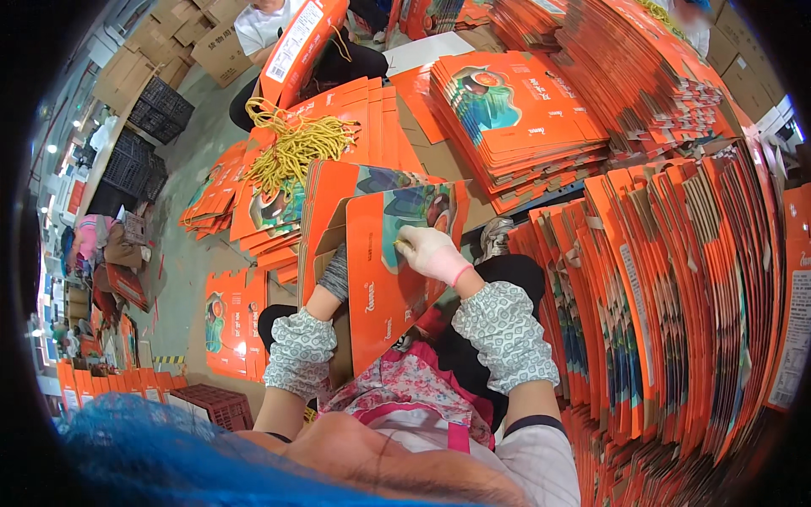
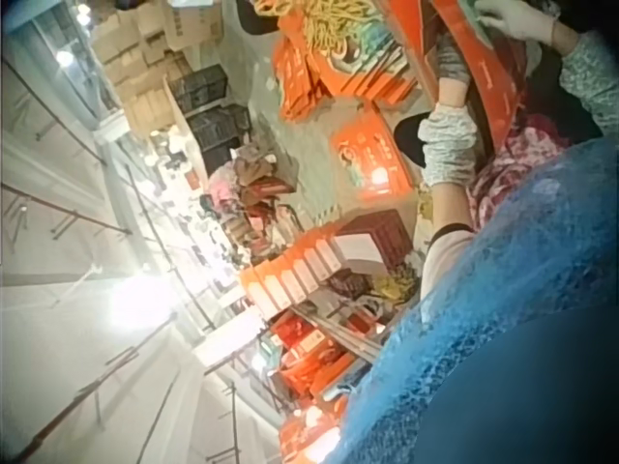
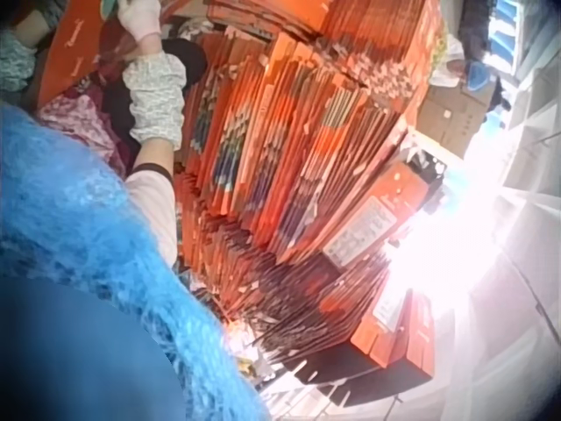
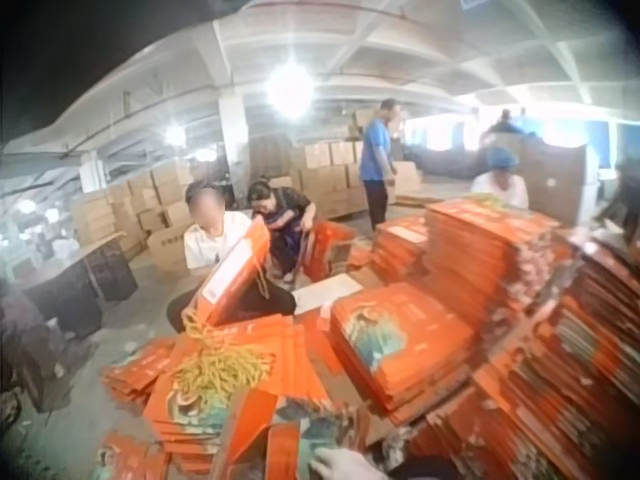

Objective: The person is assembling paper gift bags by attaching yellow rope handles.

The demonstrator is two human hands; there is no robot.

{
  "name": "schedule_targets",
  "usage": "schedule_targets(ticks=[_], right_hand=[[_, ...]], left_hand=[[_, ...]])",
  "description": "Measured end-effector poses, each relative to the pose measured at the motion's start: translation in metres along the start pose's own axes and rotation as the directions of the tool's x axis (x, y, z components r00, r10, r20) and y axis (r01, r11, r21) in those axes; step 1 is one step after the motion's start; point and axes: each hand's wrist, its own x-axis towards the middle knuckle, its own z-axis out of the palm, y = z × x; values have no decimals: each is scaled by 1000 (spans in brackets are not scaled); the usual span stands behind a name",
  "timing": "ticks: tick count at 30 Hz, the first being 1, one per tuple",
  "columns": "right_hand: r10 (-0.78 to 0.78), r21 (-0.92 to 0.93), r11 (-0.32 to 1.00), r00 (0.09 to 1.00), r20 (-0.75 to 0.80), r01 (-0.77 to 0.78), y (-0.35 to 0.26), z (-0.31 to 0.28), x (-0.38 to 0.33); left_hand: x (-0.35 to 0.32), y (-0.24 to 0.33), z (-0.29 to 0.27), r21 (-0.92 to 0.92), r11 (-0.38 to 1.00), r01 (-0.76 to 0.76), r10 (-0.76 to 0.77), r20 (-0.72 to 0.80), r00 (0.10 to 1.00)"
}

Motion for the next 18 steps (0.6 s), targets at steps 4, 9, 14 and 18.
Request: schedule_targets(ticks=[4,9,14,18], right_hand=[[-9,33,999,1000,-19,10,-2,-3,0],[-49,54,997,999,-22,50,-6,0,-1],[88,127,988,996,-30,-84,-13,1,-7],[145,636,769,987,-73,-66,-8,-6,-17]], left_hand=[[-2,-8,11,-479,873,87,-130,-59,990],[-7,-25,35,-986,96,136,-370,91,924],[-6,-36,44,-621,783,30,-168,-164,972],[-15,-25,39,-700,699,144,-240,-40,970]])
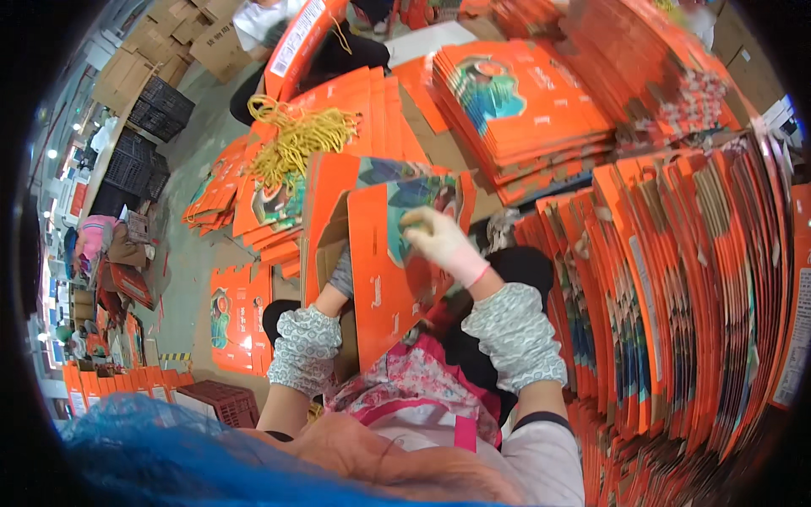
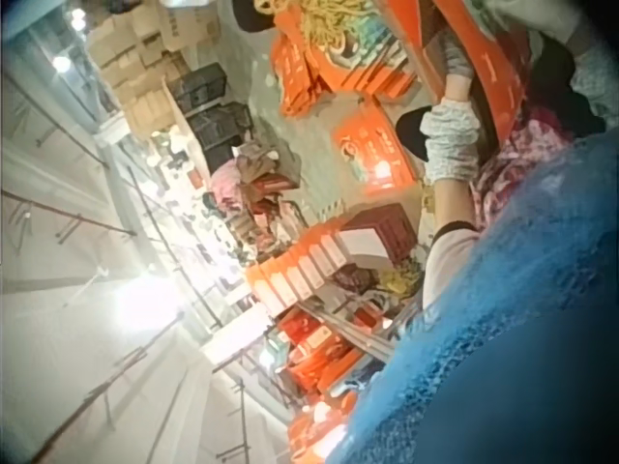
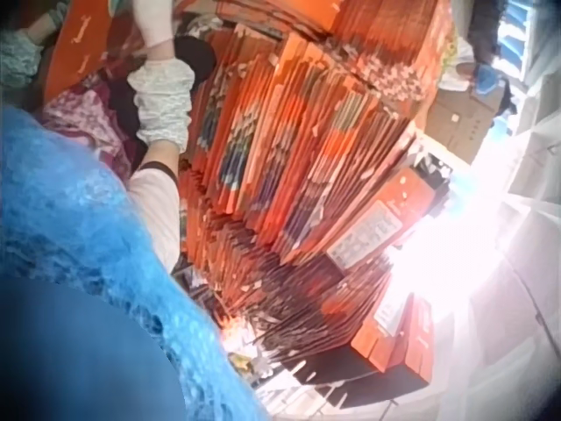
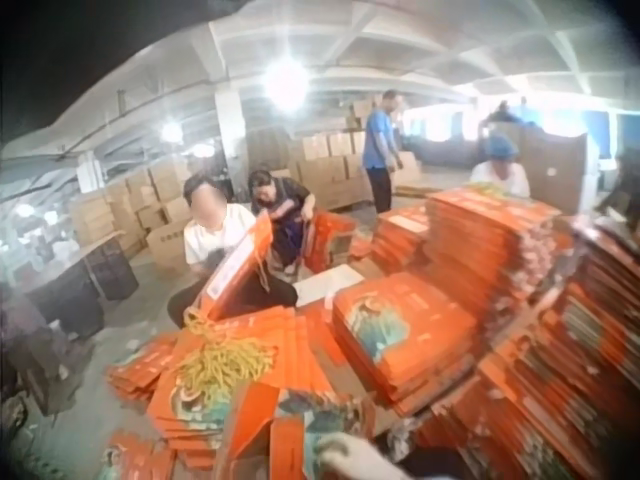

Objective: The person is assembling paper gift bags by attaching yellow rope handles.

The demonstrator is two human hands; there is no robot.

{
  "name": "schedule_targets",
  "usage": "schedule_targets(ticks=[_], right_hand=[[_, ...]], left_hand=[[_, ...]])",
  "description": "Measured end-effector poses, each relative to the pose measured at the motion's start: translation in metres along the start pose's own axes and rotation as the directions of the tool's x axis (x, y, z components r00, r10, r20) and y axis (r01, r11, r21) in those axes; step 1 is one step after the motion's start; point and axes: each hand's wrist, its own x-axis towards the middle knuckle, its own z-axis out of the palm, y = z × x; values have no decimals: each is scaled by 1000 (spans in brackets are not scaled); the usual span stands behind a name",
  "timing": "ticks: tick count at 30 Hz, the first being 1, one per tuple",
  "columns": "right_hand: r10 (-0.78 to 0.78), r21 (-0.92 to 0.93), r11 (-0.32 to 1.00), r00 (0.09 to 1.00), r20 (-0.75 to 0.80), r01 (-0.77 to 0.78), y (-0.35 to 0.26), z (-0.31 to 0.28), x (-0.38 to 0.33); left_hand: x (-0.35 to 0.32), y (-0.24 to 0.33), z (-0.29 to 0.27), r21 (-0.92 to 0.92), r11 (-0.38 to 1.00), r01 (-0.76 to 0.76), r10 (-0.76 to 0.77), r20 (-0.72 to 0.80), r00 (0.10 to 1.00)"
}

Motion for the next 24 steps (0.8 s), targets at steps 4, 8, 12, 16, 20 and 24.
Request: schedule_targets(ticks=[4,8,12,16,20,24], right_hand=[[186,505,854,980,-68,-127,-36,-31,-43],[43,753,615,943,-329,234,-57,-86,-99],[-349,813,290,847,-402,506,-106,-130,-152],[-455,545,259,599,-659,797,-114,-133,-175],[-479,106,405,309,-822,908,-117,-121,-166],[-515,-162,573,200,-833,803,-110,-122,-167]], left_hand=[[-11,-7,-10,98,995,-5,7,-27,1000],[-12,-28,-9,157,987,-19,24,-29,999],[-23,2,-8,-183,972,145,-170,-125,977],[-33,-12,-23,11,1000,21,-20,-22,1000],[-50,-3,-18,243,954,-177,180,7,984],[-60,-31,-32,518,845,-134,109,78,991]])
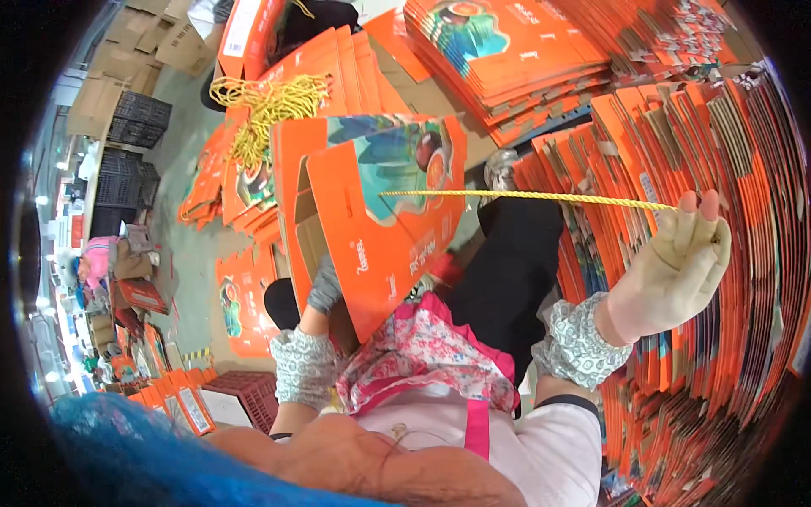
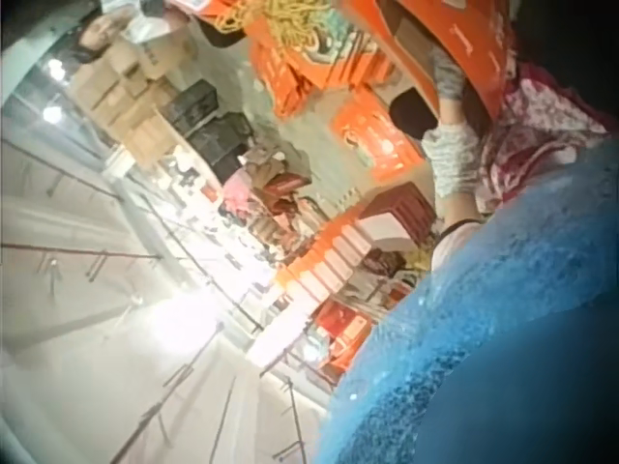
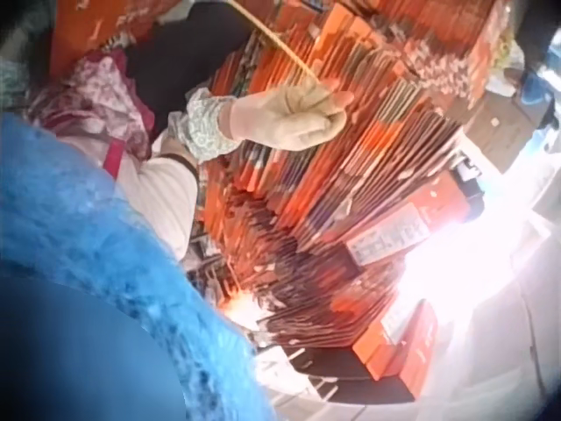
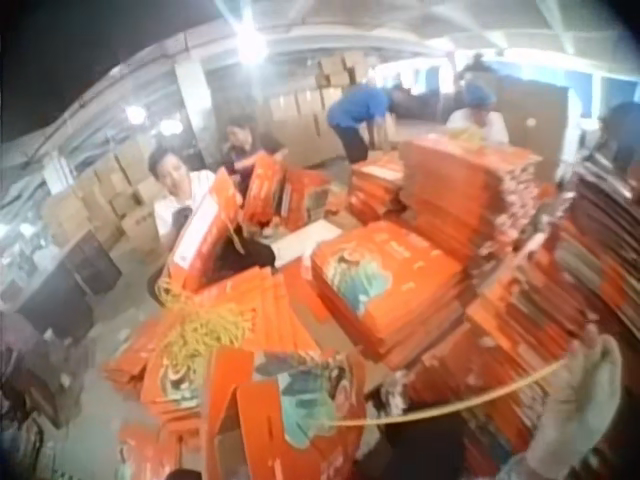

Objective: The person is assembling paper gift bags by attaching yellow rope handles.

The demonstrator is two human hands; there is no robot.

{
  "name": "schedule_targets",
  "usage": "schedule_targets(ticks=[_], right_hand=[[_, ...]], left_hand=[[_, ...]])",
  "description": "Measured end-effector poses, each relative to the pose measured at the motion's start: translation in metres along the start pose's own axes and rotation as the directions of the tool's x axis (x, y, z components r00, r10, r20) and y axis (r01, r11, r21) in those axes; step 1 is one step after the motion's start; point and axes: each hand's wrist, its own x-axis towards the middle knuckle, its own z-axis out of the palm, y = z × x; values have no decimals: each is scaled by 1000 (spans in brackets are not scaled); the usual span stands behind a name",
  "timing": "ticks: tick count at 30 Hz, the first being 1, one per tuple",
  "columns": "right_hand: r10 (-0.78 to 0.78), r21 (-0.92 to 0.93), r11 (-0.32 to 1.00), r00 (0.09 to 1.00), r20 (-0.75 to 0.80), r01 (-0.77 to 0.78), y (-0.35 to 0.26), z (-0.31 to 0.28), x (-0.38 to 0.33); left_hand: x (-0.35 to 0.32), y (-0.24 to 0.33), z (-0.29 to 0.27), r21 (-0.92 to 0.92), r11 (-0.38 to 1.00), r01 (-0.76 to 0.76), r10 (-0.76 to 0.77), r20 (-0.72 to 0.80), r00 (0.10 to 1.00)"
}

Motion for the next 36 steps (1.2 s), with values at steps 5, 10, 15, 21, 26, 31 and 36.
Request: schedule_targets(ticks=[5,10,15,21,26,31,36], right_hand=[[-5,-253,967,985,-170,-39,2,19,-8],[14,-217,975,991,-132,-43,2,15,-5],[110,-440,882,982,-153,-167,18,48,-39],[836,-715,500,488,251,-488,98,49,-180],[901,-879,401,286,326,-258,132,37,-258],[879,-893,429,289,378,-138,143,41,-265],[745,-812,578,455,487,-78,141,45,-271]], left_hand=[[-20,6,1,-89,995,39,-43,-41,998],[-25,9,6,-222,963,151,-157,-11,987],[-13,19,15,-386,845,370,-334,160,929],[-24,16,12,-503,692,518,-447,264,855],[-24,20,14,-565,563,603,-492,357,794],[-24,26,15,-635,422,647,-527,409,745],[-33,30,19,-751,317,579,-481,399,781]])
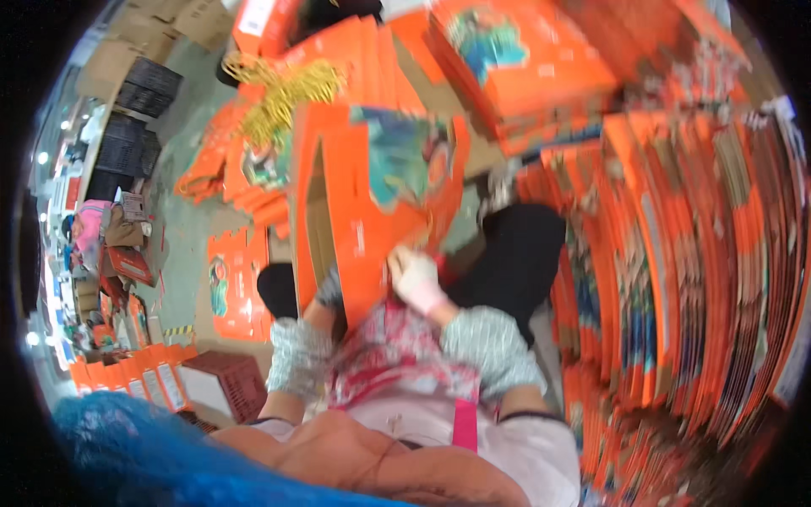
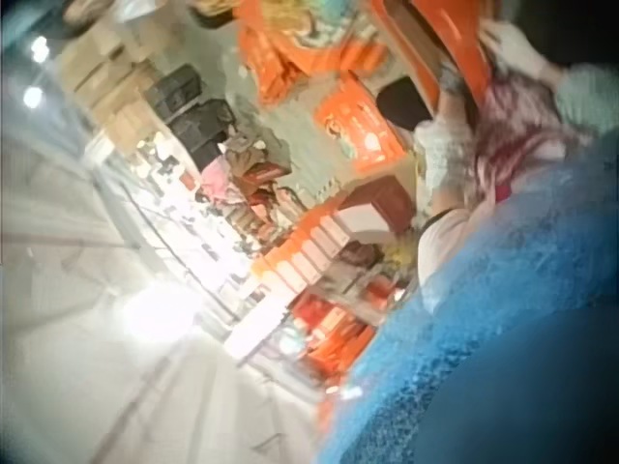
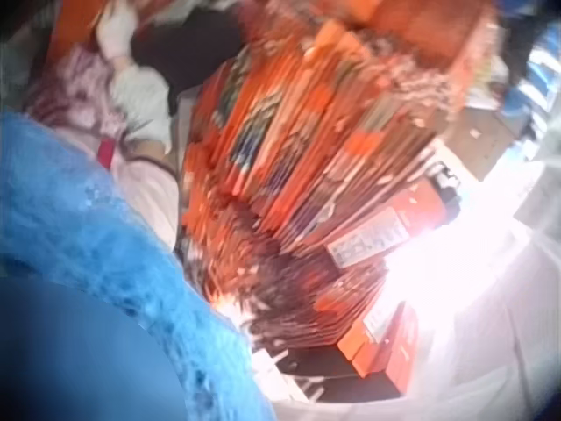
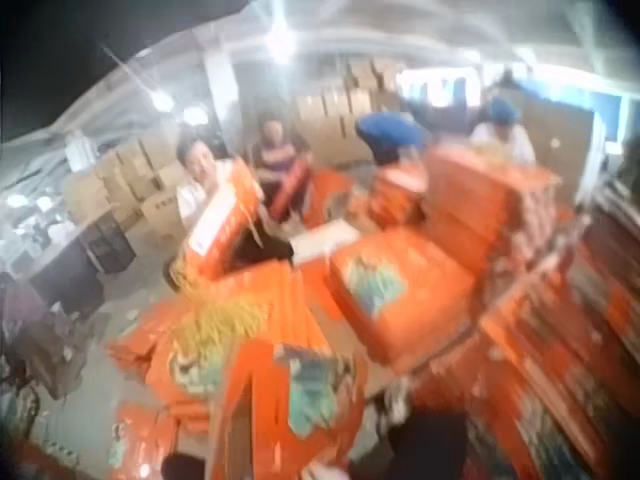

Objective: The person is assembling paper gift bags by attaching yellow rope handles.

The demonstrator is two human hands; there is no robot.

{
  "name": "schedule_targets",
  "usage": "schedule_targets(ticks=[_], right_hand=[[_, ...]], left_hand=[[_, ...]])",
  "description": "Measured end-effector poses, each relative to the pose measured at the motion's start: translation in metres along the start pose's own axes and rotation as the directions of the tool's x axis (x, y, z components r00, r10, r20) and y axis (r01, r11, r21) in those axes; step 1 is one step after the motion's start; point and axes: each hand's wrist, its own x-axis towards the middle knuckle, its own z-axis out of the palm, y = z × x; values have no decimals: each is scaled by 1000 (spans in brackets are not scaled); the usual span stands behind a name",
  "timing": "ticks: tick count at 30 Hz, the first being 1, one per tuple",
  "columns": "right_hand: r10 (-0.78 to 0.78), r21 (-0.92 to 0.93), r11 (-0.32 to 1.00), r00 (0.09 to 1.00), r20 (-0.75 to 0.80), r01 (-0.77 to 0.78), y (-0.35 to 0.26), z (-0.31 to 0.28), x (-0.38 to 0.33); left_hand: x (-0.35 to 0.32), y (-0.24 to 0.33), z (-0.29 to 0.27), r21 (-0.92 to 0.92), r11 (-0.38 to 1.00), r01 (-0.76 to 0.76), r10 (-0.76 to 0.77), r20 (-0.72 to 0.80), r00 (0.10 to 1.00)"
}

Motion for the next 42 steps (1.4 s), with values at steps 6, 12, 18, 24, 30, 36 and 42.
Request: schedule_targets(ticks=[6,12,18,24,30,36,42], right_hand=[[51,-78,996,998,40,-48,9,16,-8],[205,-30,979,975,83,-204,5,11,-11],[-21,-336,941,998,66,42,9,3,-6],[-7,-313,944,953,302,106,3,4,-5],[-26,-227,969,956,293,96,1,-18,-14],[47,-178,984,950,309,9,13,-12,-20],[22,-139,990,953,302,21,11,-8,-18]], left_hand=[[8,-15,19,-261,956,-132,143,23,989],[2,-16,1,-226,974,-26,24,-12,1000],[37,-34,-13,457,801,-388,349,171,922],[28,-55,-34,490,768,-412,422,97,901],[84,-112,-61,398,864,-309,291,108,951],[37,-40,-16,840,-142,-524,418,530,737],[48,-39,-32,790,1,-613,501,530,684]])
